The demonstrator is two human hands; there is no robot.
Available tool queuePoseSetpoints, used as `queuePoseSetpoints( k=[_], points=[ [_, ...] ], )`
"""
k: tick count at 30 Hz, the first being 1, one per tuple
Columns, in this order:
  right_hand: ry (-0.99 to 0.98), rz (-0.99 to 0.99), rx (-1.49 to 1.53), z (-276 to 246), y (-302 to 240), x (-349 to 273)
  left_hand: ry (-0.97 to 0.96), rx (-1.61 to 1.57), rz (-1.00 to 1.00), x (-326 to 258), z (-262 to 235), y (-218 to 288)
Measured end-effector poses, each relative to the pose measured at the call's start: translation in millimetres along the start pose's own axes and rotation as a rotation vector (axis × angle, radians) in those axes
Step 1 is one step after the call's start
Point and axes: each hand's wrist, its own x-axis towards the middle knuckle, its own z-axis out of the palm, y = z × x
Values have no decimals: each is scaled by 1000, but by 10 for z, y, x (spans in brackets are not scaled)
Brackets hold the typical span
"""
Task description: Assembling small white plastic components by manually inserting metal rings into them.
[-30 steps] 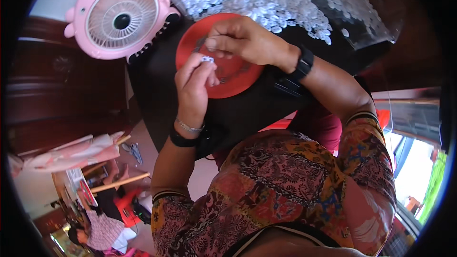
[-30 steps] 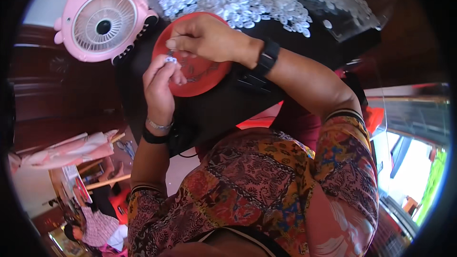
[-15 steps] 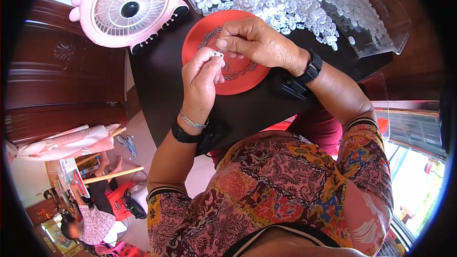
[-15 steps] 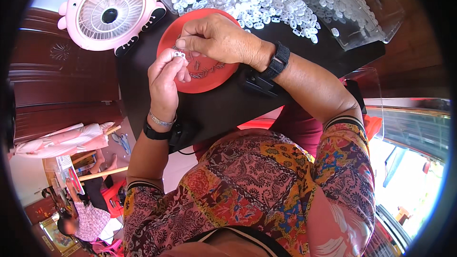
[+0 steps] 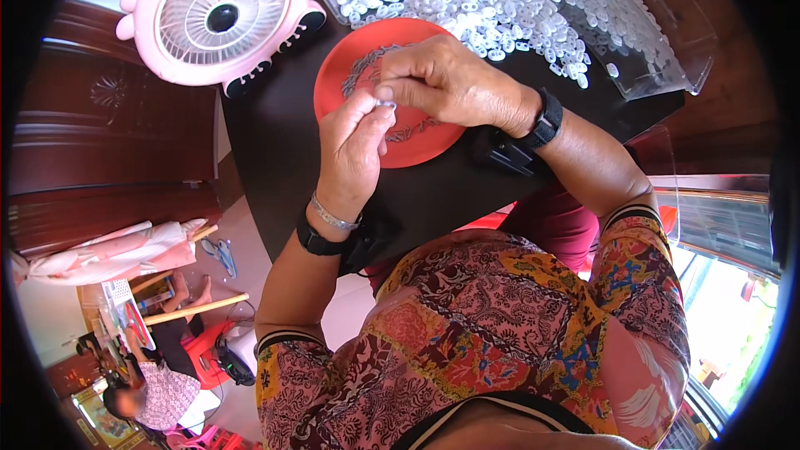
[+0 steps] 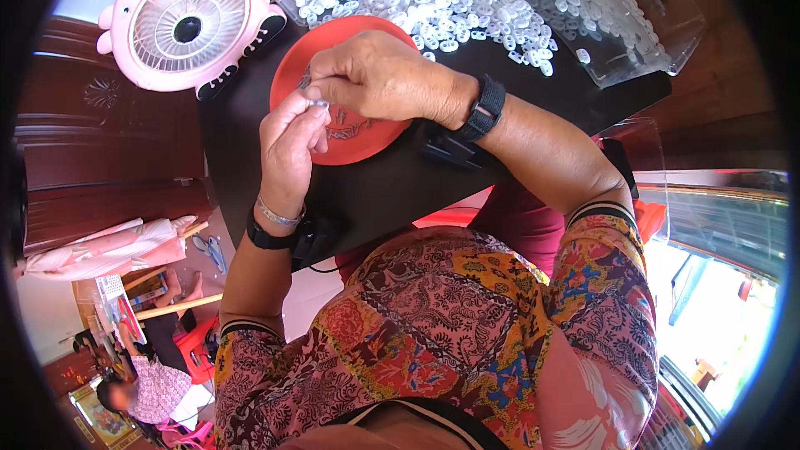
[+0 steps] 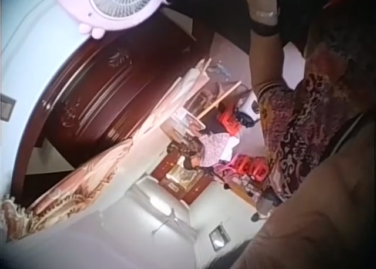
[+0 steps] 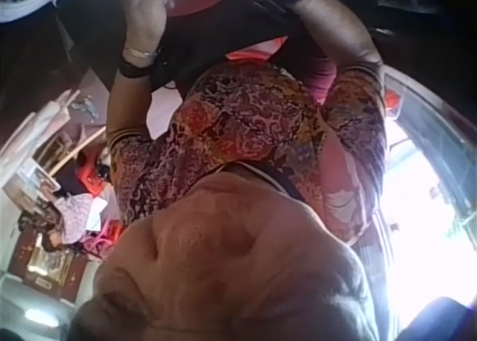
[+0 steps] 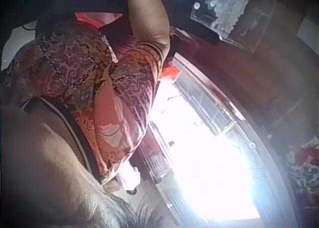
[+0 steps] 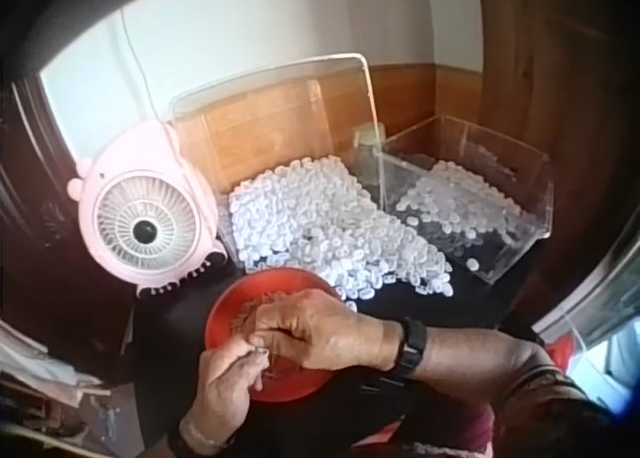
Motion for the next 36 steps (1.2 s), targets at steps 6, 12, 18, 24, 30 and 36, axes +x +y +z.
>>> queuePoseSetpoints(
  k=[6, 12, 18, 24, 30, 36],
  points=[
    [1, -18, -11, -72, -108, -29, -10, -11, 79, -16, 65, 48],
    [243, 255, -318, -511, 37, 29, 8, -4, 43, 81, 85, -9],
    [164, 377, -800, -945, 552, -155, 41, -33, -48, 102, 84, -39],
    [92, 185, -881, -819, 912, -211, 14, -24, -127, 75, 112, 38],
    [83, 341, -874, -782, 818, -145, 18, -97, -88, 62, 100, 42],
    [219, 458, -65, -694, 590, -5, 11, -179, -5, 16, 32, 64]
  ],
)
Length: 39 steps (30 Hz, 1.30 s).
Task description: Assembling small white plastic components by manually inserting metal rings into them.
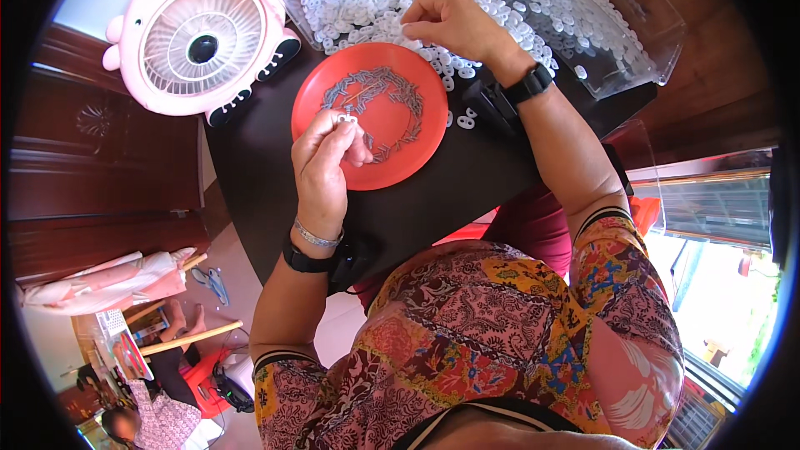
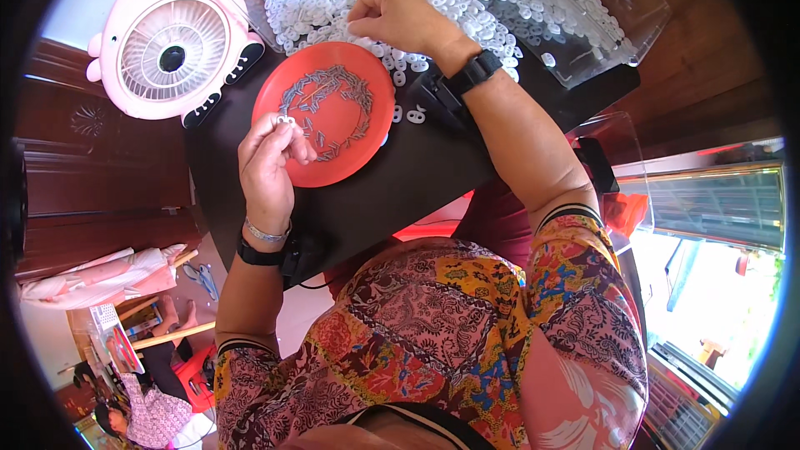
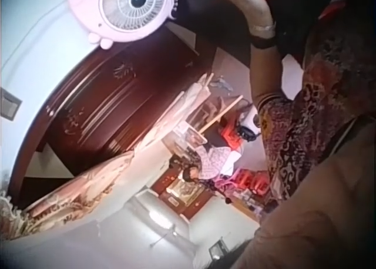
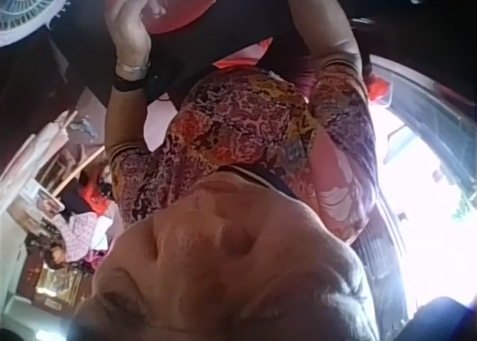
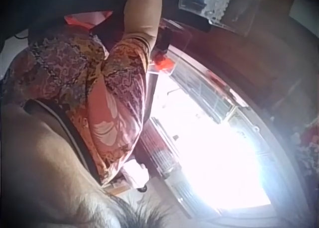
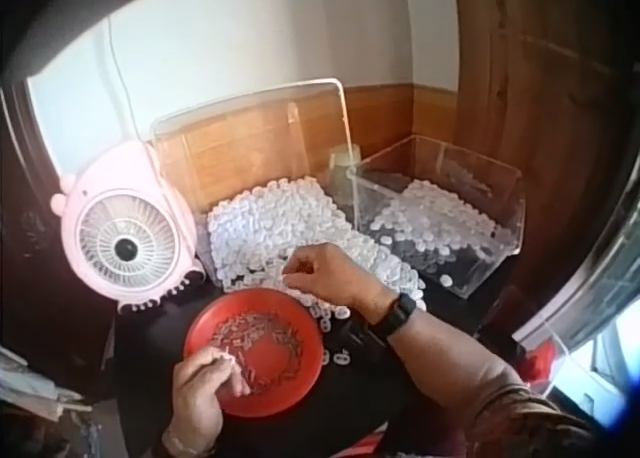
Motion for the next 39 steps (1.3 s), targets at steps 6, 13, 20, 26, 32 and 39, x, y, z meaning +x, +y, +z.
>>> queuePoseSetpoints(
  k=[6, 13, 20, 26, 32, 39],
  points=[
    [-259, 49, 617, 415, -474, -233, -20, 14, 33, -9, -73, 2],
    [-323, 1, 617, 541, -548, -324, -17, -62, 113, -24, -70, 5],
    [-383, -14, 534, 525, -539, -356, 19, -165, 97, -18, -82, 6],
    [-376, -273, 362, 505, -540, -393, -4, -278, 24, 9, -120, -36],
    [-371, -396, 462, 549, -490, -358, -42, -361, -16, -4, -93, -28],
    [-287, 45, 658, 509, -494, -310, 32, -11, -10, -11, -99, -7]
  ],
)
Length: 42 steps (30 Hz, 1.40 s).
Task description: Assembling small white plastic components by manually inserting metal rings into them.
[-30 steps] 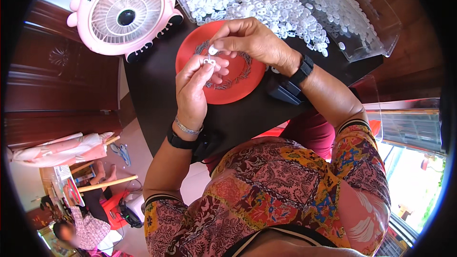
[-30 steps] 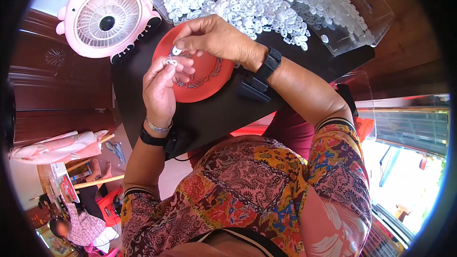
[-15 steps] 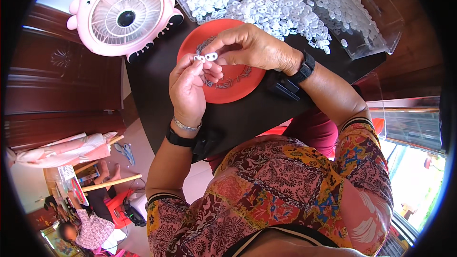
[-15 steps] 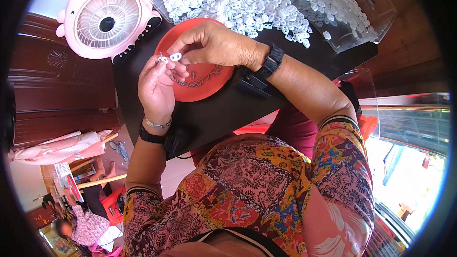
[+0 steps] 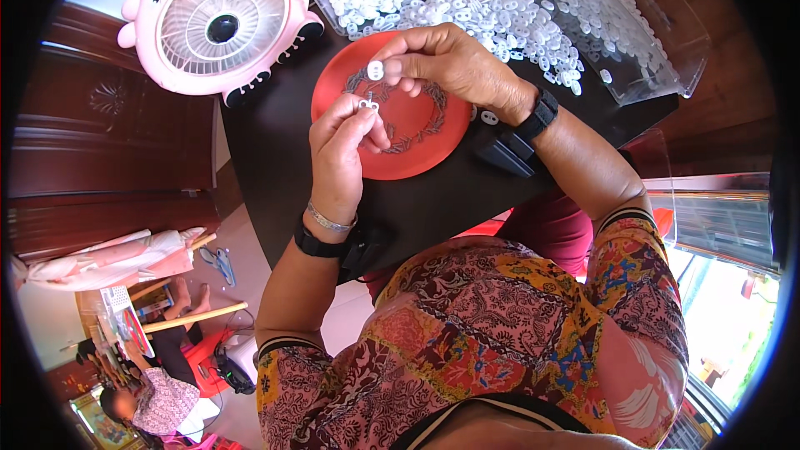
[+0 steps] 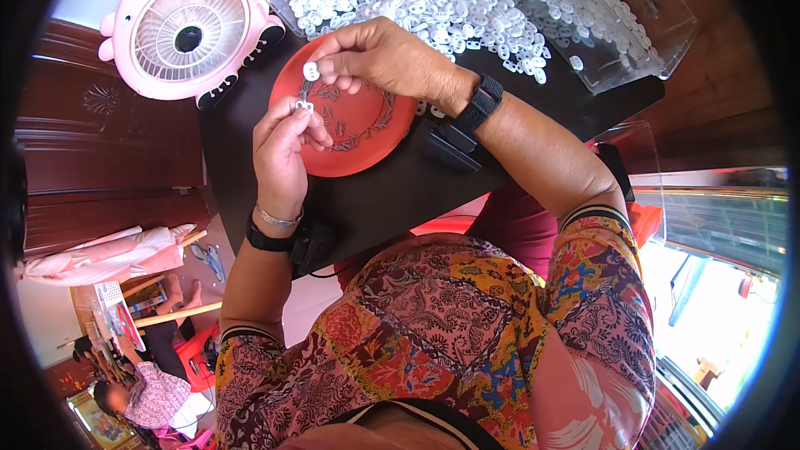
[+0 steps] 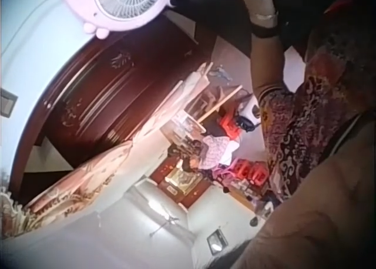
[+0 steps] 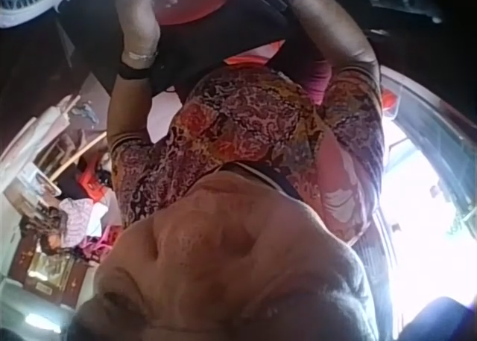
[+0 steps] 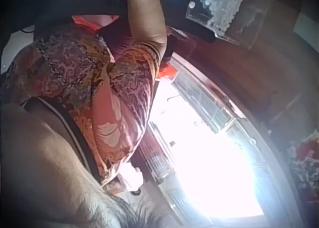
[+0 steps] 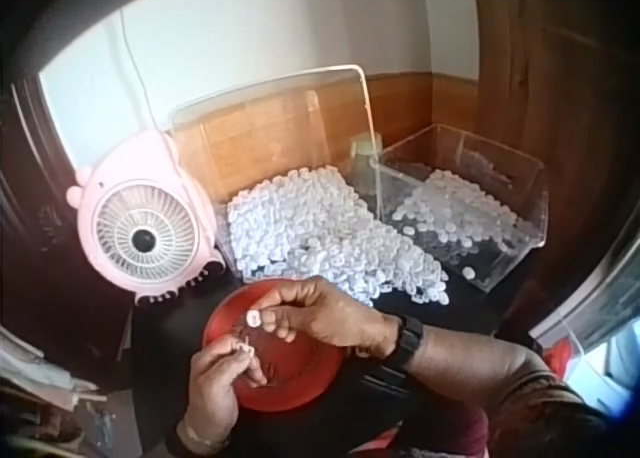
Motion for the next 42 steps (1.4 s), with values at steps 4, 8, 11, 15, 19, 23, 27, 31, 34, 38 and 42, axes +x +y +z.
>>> queuePoseSetpoints(
  k=[4, 8, 11, 15, 19, 23, 27, 31, 34, 38, 42],
  points=[
    [-33, 24, -11, -11, 0, -4, -8, 20, -31, 25, -2, -56],
    [22, -3, -266, 26, 82, 17, 52, 12, 9, 40, -7, -59],
    [66, -172, -445, 1, 163, 30, 112, -48, 80, 53, -51, -48],
    [-52, -350, -758, 22, 178, 10, 185, -88, 119, 81, -108, -59],
    [-151, -275, -819, 36, 206, -8, 190, -54, 94, 116, -217, -81],
    [-159, -272, -821, 31, 253, 3, 225, 36, 54, 124, -222, -127],
    [-195, -237, -847, 60, 267, -14, 177, 93, -13, 107, -232, -164],
    [-194, -248, -890, 64, 313, -14, 124, 108, -48, 130, -239, -213],
    [-194, -256, -923, 85, 360, -14, 81, 140, -56, 124, -259, -253],
    [-197, -287, -942, 50, 410, -22, 72, 120, -94, 122, -198, -261],
    [-210, -305, -959, 62, 400, -13, 36, 32, -81, 126, -156, -347]
  ],
)
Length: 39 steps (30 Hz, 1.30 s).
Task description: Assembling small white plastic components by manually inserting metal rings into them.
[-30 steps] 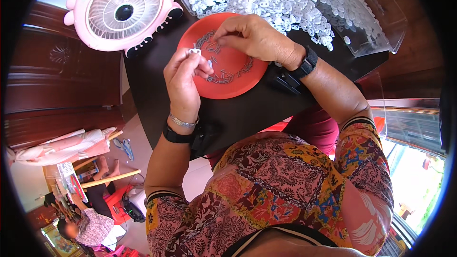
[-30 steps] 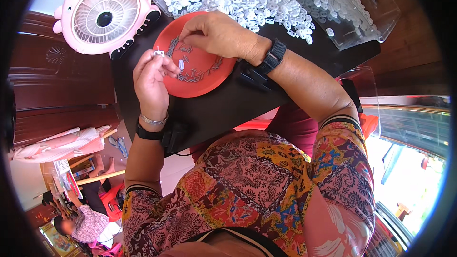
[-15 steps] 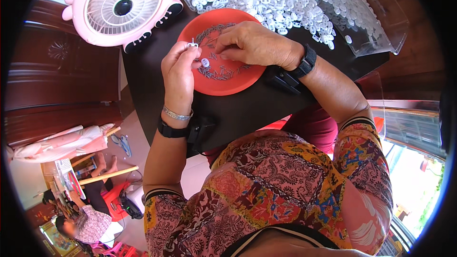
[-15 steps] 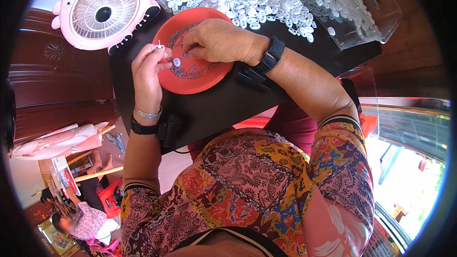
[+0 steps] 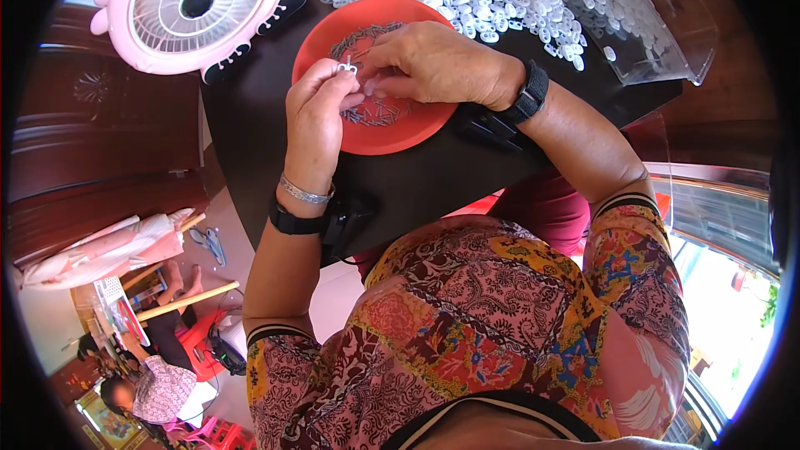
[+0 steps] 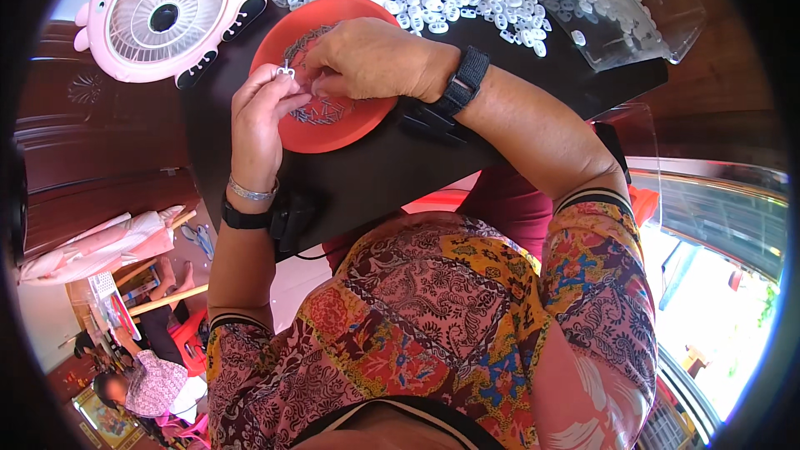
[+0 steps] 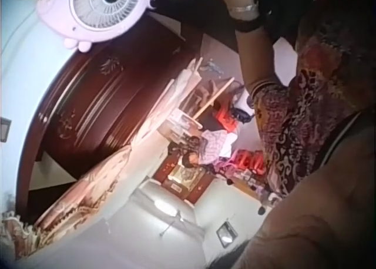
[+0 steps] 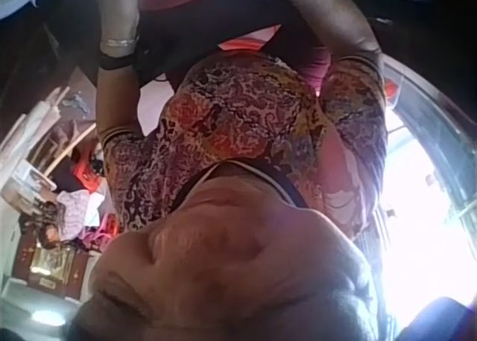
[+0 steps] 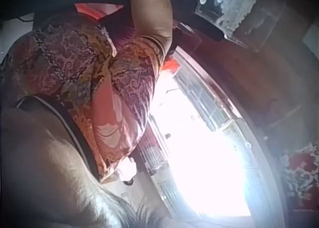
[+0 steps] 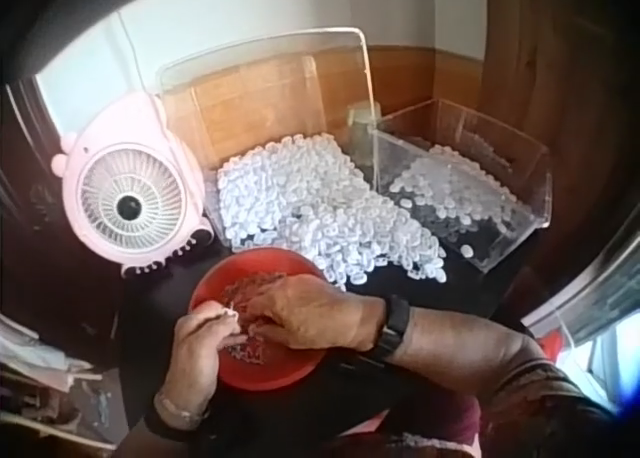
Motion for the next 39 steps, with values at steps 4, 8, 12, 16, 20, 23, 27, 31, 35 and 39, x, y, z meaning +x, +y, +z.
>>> queuePoseSetpoints(
  k=[4, 8, 12, 16, 20, 23, 27, 31, 35, 39],
  points=[
    [-6, -12, -102, 8, 8, -3, -25, -35, 11, 0, 23, -32],
    [11, 2, -91, 11, -7, 1, -18, -54, 12, 10, 33, -27],
    [-13, 26, -23, 17, -40, 8, -27, -64, 4, -14, 19, -13],
    [11, 116, 170, -29, -63, 29, -18, -158, 80, -12, 5, 24],
    [208, 156, 564, -16, 28, 47, 54, -103, 120, -82, 32, 142],
    [232, 319, 905, -160, -37, 60, 65, -43, 108, -93, 47, 143],
    [237, 344, 987, -221, -100, 90, 22, -44, 80, -105, 39, 166],
    [225, 298, 1007, -199, -90, 98, 29, 25, 72, -109, 94, 232],
    [208, 278, 1003, -194, -97, 86, 49, 69, 53, -116, 136, 255],
    [186, 263, 945, -195, -103, 81, 45, 74, 42, -124, 141, 258]
  ],
)
